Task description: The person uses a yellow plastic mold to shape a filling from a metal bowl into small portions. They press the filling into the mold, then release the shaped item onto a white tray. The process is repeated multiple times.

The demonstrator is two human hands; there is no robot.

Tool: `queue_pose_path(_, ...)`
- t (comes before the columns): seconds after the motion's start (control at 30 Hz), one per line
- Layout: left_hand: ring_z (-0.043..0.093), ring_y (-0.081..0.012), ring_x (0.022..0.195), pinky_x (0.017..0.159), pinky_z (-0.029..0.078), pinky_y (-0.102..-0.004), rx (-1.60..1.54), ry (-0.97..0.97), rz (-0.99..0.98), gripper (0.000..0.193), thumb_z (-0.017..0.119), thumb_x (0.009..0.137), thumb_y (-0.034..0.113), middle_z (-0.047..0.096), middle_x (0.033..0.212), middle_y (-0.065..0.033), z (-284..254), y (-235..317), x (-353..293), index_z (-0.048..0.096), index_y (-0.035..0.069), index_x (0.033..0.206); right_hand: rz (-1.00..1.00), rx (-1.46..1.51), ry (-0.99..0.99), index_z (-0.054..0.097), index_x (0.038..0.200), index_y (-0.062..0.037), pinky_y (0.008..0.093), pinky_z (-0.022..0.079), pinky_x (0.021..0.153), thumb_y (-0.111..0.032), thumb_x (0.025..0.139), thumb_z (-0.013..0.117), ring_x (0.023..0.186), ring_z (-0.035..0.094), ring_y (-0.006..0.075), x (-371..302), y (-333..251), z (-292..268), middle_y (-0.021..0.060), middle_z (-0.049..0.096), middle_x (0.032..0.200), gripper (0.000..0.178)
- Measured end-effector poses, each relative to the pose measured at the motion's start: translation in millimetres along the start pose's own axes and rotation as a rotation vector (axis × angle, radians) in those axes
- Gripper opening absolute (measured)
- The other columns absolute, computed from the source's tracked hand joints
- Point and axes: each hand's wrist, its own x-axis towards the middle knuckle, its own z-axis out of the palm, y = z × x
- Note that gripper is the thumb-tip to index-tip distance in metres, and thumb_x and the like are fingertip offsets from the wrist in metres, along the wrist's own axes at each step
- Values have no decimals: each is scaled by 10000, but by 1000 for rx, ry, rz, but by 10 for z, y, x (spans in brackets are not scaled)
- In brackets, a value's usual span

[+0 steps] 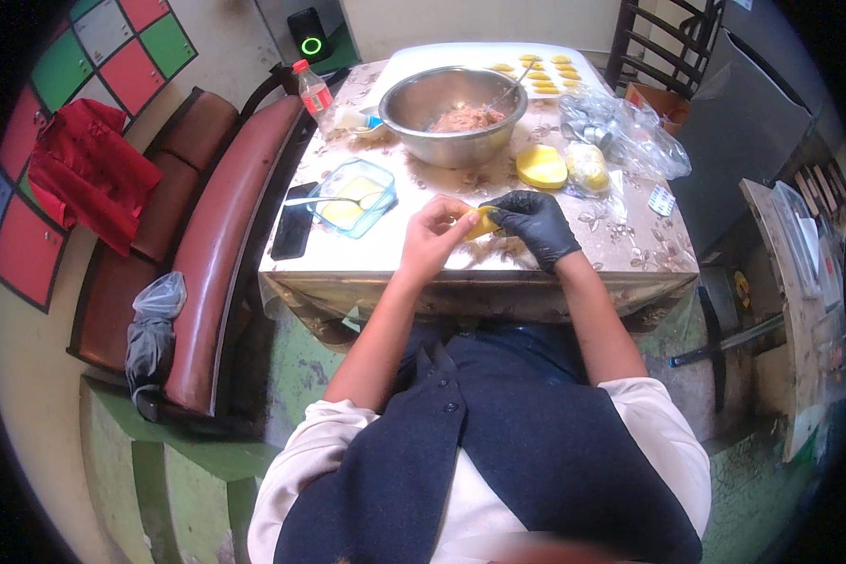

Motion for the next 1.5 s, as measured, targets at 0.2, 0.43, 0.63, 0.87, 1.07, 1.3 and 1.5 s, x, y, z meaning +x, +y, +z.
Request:
queue_pose_path(0.2, 593, -118, 843, 760, 493, -257, -23, 12, -15, 159, 703, 862, 117, 619, 931, -54, 26, 15, -8, 671, -22, 931, -49, 0, -11, 693, 1000, 34, 255, 513, 670, -136, 837, 708, 732, 628, 121, -9, 3, 4, 89, 696, 876, 236)
queue_pose_path(0.43, 582, -127, 885, 774, 486, -261, 95, 23, 33, 129, 725, 829, 96, 609, 955, -64, 14, 34, -9, 700, -16, 888, -60, -22, 20, 693, 1003, 35, 254, 511, 664, -149, 847, 695, 726, 628, 118, -21, 28, 47, 91, 698, 880, 241)
queue_pose_path(0.63, 587, -120, 841, 720, 466, -233, 204, 52, 73, 111, 747, 806, 93, 633, 904, -48, 9, 28, -1, 724, 13, 880, -17, -47, -8, 686, 1006, 35, 255, 516, 699, -128, 849, 695, 765, 631, 118, -40, -28, 46, 91, 698, 903, 226)
queue_pose_path(0.87, 588, -96, 801, 684, 476, -220, 125, 56, 31, 134, 747, 808, 98, 632, 879, -41, 5, 1, 1, 709, -4, 888, 84, -57, -109, 671, 1042, 32, 257, 505, 792, -58, 846, 691, 858, 615, 107, -76, -141, 5, 77, 690, 974, 217)
queue_pose_path(1.07, 601, -81, 807, 709, 515, -221, 62, 36, -7, 203, 709, 853, 104, 648, 943, -41, 47, 44, -10, 671, -9, 1017, -11, -83, -99, 666, 1052, 26, 259, 515, 767, -72, 845, 687, 842, 628, 115, -56, -85, 22, 79, 691, 962, 230)
queue_pose_path(1.3, 609, -83, 807, 707, 517, -228, 53, -6, -96, 199, 694, 874, 122, 638, 938, -36, 10, 15, -18, 654, -14, 1014, -104, -26, -5, 673, 1022, 16, 264, 533, 714, -110, 835, 694, 790, 648, 125, -25, 40, 71, 85, 695, 924, 227)
queue_pose_path(1.5, 612, -87, 815, 732, 514, -240, -25, -1, -42, 156, 671, 889, 107, 623, 935, -33, 13, -1, 6, 637, -5, 991, -59, -24, 21, 699, 988, 8, 263, 520, 686, -155, 834, 715, 748, 647, 126, -39, 52, 39, 79, 700, 883, 225)
